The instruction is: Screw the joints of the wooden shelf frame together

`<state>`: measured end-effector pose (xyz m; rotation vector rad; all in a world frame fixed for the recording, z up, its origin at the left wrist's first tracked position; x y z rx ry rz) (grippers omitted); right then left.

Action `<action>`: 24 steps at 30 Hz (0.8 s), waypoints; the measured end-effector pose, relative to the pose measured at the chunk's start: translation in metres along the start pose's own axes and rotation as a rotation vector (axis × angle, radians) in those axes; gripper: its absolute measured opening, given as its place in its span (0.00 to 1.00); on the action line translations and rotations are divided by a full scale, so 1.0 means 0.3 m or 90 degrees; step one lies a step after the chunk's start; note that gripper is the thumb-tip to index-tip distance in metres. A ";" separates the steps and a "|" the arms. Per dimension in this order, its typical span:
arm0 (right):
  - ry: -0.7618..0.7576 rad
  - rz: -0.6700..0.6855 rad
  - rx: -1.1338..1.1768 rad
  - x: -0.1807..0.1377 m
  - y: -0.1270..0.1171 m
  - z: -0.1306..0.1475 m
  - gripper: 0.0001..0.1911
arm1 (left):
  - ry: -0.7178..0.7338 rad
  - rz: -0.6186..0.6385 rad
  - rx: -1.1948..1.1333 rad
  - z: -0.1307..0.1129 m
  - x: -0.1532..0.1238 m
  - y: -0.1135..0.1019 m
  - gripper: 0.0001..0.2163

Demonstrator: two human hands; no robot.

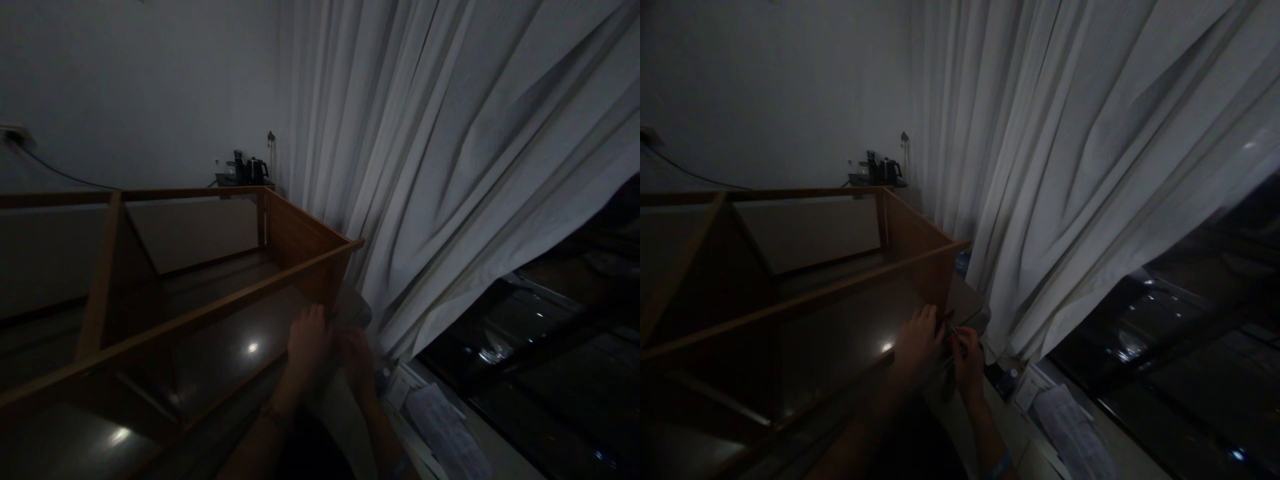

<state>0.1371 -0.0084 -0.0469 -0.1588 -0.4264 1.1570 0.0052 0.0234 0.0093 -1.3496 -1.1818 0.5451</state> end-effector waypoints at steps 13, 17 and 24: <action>-0.063 -0.071 -0.061 0.007 -0.035 0.002 0.17 | -0.010 0.002 -0.009 0.001 0.002 -0.002 0.12; -0.048 -0.079 -0.059 -0.011 -0.017 0.000 0.18 | -0.009 -0.007 -0.004 0.004 0.001 0.006 0.11; -0.019 -0.091 -0.050 -0.017 -0.013 -0.017 0.19 | 0.005 -0.012 0.001 -0.003 0.000 -0.005 0.11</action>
Point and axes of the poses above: each hand's wrist, its own x-axis towards the middle knuckle, its own y-axis out of the palm, z = x × y, the point moved 3 cm from there along x, towards the middle knuckle, and after that the axes turned 12 degrees about y, right-handed, at the moved point
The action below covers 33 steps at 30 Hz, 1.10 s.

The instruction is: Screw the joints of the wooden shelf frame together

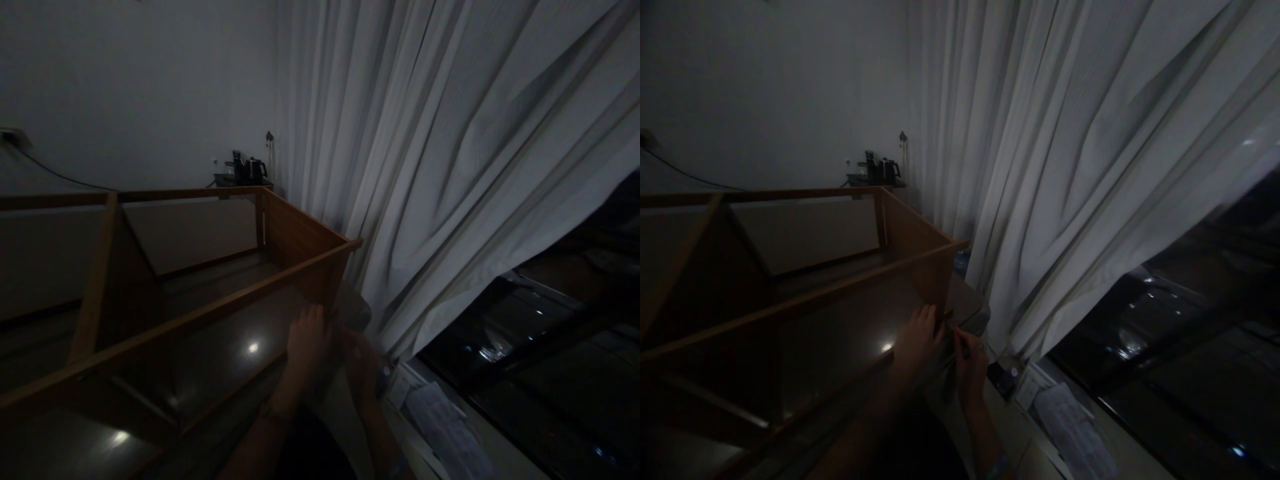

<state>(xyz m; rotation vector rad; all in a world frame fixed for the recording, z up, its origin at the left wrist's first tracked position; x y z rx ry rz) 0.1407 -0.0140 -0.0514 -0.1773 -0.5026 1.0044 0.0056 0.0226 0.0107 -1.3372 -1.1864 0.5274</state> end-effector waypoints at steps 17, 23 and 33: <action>0.032 -0.051 0.054 0.009 0.007 0.018 0.16 | -0.005 -0.012 0.007 0.008 -0.002 0.017 0.12; 0.013 -0.082 0.091 0.008 0.010 0.037 0.17 | 0.008 -0.013 0.017 0.001 -0.002 0.007 0.11; -0.009 -0.015 0.061 0.014 -0.006 0.023 0.16 | -0.006 -0.002 0.008 0.011 0.000 0.018 0.12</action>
Point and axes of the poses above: each hand's wrist, its own x-axis towards the middle knuckle, its own y-axis out of the palm, z = x × y, the point moved 3 cm from there along x, towards the middle knuckle, and after that the axes turned 12 degrees about y, right-handed, at the moved point
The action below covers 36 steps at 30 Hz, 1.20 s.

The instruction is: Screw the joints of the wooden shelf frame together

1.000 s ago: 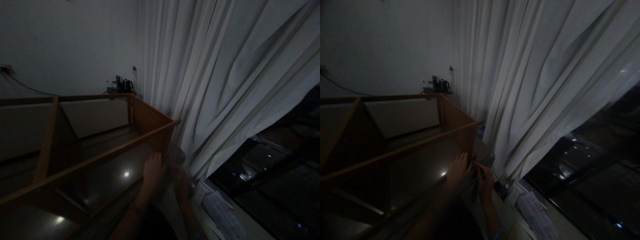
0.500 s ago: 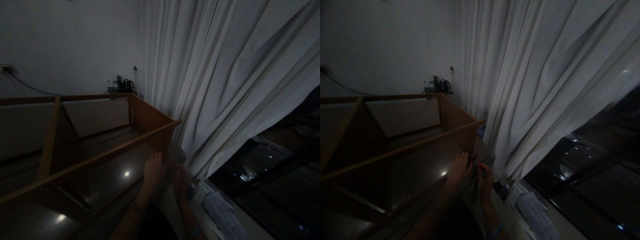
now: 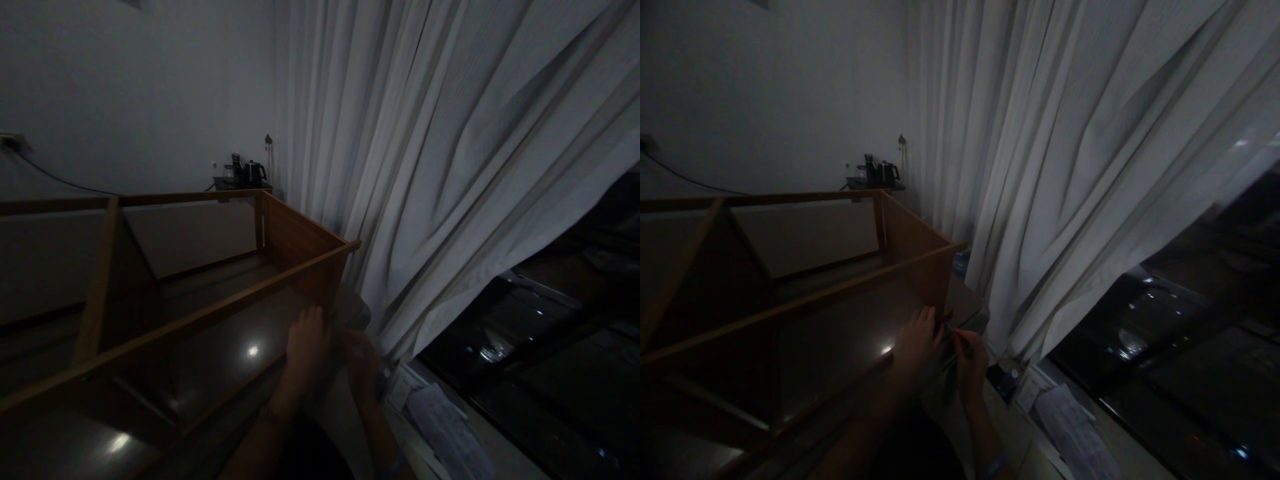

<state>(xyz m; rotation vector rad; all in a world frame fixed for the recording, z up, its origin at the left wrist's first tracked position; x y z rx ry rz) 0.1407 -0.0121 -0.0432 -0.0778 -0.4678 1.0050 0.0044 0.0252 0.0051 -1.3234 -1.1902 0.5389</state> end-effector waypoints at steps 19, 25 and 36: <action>-0.053 0.050 -0.049 -0.018 0.007 -0.014 0.15 | 0.002 0.006 0.001 -0.010 0.000 -0.022 0.11; -0.001 0.087 -0.027 -0.019 0.023 -0.017 0.17 | 0.012 0.007 0.012 -0.008 -0.002 -0.018 0.11; 0.052 0.089 0.034 -0.012 0.032 -0.015 0.18 | -0.001 0.001 0.002 -0.008 0.000 -0.016 0.12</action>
Point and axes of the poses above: each hand's wrist, its own x-axis towards the middle knuckle, its own y-axis out of the palm, z = x × y, the point moved 3 cm from there along x, towards the middle knuckle, and after that the axes turned 12 degrees about y, right-handed, at the moved point
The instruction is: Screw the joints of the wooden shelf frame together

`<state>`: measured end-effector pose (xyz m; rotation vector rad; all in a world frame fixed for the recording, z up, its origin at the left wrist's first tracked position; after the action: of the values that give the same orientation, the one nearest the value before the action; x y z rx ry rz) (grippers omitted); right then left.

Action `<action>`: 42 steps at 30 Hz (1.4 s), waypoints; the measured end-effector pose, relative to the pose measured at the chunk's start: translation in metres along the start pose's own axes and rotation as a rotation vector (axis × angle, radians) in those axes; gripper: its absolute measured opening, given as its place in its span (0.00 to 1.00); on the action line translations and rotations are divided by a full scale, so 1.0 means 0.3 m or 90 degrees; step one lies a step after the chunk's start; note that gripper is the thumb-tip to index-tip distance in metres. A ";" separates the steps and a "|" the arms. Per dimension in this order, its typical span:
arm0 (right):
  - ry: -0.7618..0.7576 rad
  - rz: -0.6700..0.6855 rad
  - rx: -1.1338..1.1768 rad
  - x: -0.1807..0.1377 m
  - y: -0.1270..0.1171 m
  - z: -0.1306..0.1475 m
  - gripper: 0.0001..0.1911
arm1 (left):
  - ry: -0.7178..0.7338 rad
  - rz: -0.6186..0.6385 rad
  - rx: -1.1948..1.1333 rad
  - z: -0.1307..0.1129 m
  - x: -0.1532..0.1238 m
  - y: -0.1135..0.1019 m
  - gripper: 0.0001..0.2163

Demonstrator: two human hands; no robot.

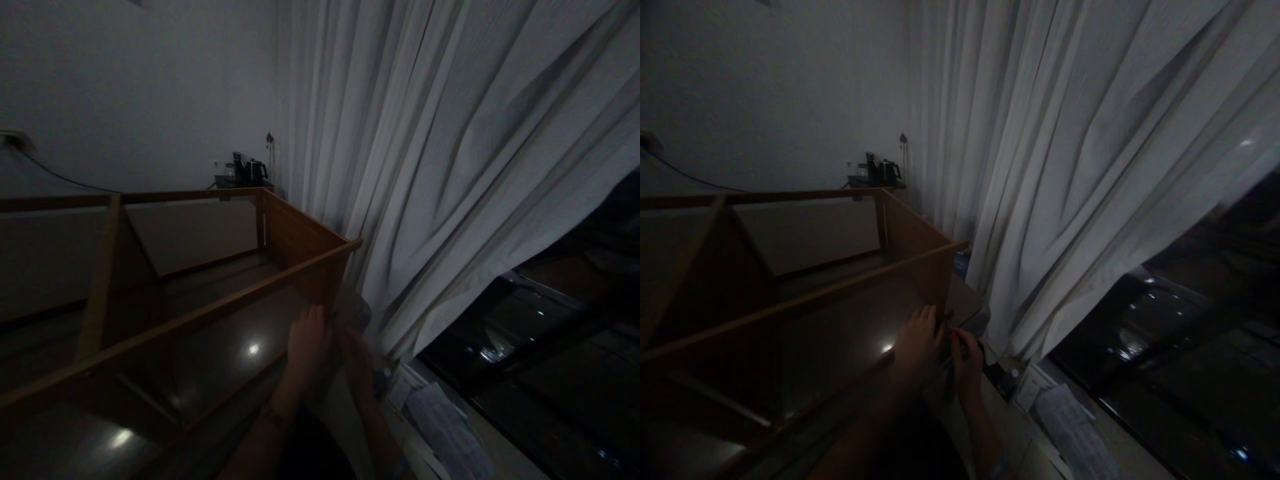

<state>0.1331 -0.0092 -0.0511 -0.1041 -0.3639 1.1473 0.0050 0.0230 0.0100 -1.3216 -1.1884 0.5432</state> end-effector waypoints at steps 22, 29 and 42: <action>-0.040 -0.008 -0.027 -0.018 -0.010 0.002 0.14 | -0.002 0.010 0.004 0.000 -0.002 0.003 0.12; -0.117 -0.054 -0.109 -0.021 -0.014 -0.015 0.15 | -0.001 0.008 0.000 0.001 -0.004 0.002 0.12; -0.120 0.001 -0.142 0.004 -0.025 -0.048 0.18 | 0.011 0.010 0.004 -0.003 -0.002 -0.004 0.10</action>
<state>0.1449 -0.0097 -0.0623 -0.1924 -0.6586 1.1188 0.0051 0.0218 0.0109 -1.3288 -1.1616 0.5450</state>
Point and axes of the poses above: each hand's wrist, its own x-axis towards the middle knuckle, its own y-axis out of the palm, z = x × y, the point moved 3 cm from there along x, towards the middle knuckle, and after that the axes turned 12 degrees about y, right-handed, at the moved point
